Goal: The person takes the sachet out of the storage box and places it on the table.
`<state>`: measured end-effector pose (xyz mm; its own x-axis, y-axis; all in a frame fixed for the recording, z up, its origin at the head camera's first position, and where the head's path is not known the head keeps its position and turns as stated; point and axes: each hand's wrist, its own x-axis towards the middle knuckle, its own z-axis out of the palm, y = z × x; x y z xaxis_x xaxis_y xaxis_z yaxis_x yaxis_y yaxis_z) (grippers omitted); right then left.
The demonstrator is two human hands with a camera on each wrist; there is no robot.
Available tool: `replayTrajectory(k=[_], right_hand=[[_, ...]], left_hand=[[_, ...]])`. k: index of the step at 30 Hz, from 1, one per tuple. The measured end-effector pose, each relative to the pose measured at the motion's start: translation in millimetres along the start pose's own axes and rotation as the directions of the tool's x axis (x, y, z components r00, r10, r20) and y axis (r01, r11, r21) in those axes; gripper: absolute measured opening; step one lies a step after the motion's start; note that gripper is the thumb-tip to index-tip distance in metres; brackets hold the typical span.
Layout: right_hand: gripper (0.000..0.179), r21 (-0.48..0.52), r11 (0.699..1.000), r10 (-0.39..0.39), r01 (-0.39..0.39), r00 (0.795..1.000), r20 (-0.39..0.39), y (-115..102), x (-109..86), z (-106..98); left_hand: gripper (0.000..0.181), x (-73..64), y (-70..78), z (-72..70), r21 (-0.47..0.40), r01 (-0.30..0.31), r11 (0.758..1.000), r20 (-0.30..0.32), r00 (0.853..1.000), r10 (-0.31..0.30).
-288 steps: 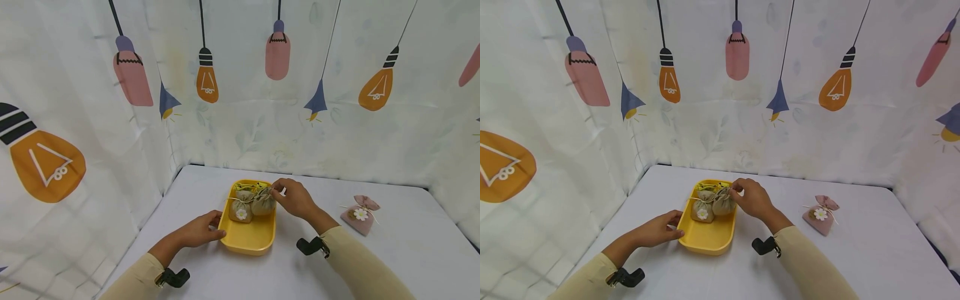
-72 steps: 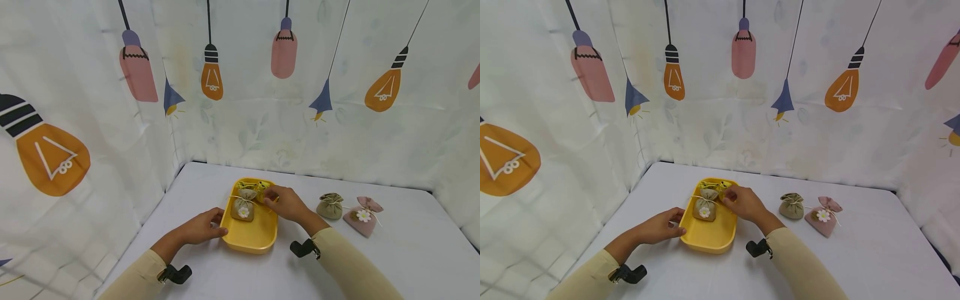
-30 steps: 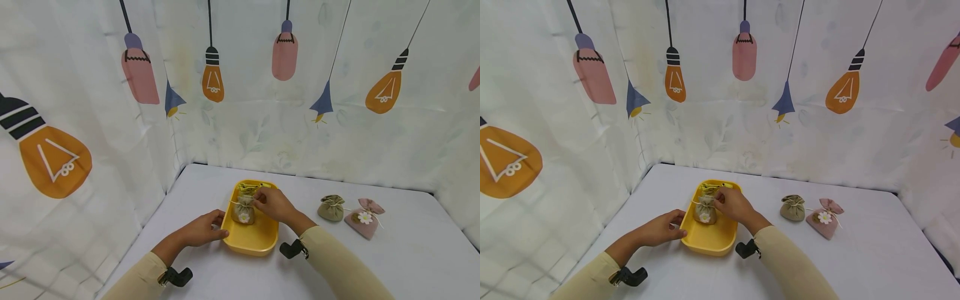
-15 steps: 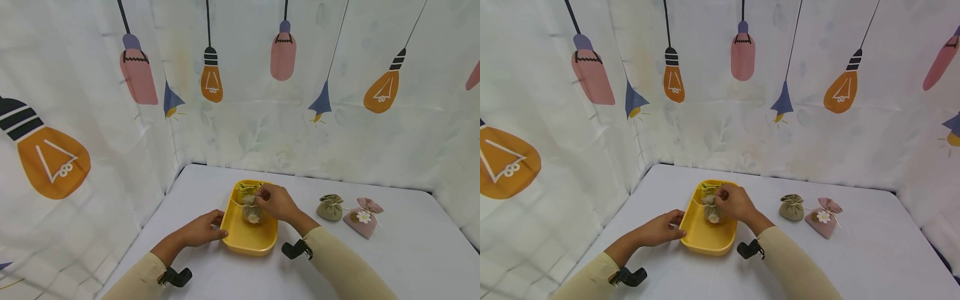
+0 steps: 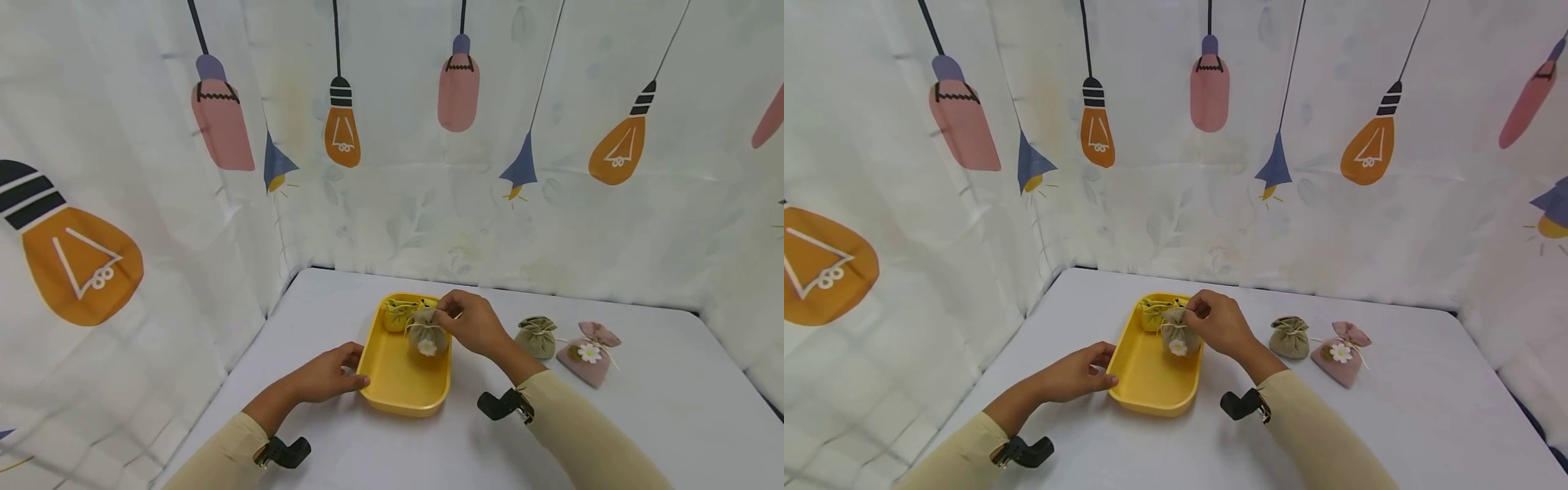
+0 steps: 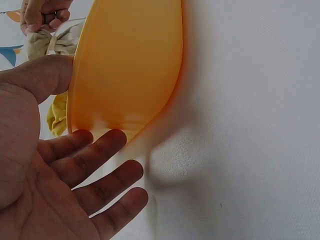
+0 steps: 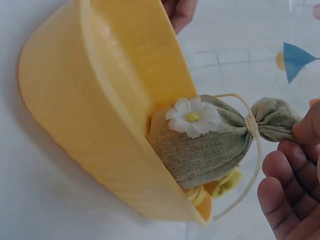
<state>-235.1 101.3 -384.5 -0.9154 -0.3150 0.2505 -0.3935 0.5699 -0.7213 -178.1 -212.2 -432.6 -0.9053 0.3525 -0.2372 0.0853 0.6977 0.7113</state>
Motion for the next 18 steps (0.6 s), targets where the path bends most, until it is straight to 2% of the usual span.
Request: replayTrajectory(k=[18], right_hand=[[0.004, -0.054, 0.998, -0.018, 0.014, 0.998, -0.064, -1, -11.6, -34]], left_hand=[[0.056, 1.3, 0.1, -0.2, 0.004, -0.010, 1.000, 0.002, 1.000, 0.010]])
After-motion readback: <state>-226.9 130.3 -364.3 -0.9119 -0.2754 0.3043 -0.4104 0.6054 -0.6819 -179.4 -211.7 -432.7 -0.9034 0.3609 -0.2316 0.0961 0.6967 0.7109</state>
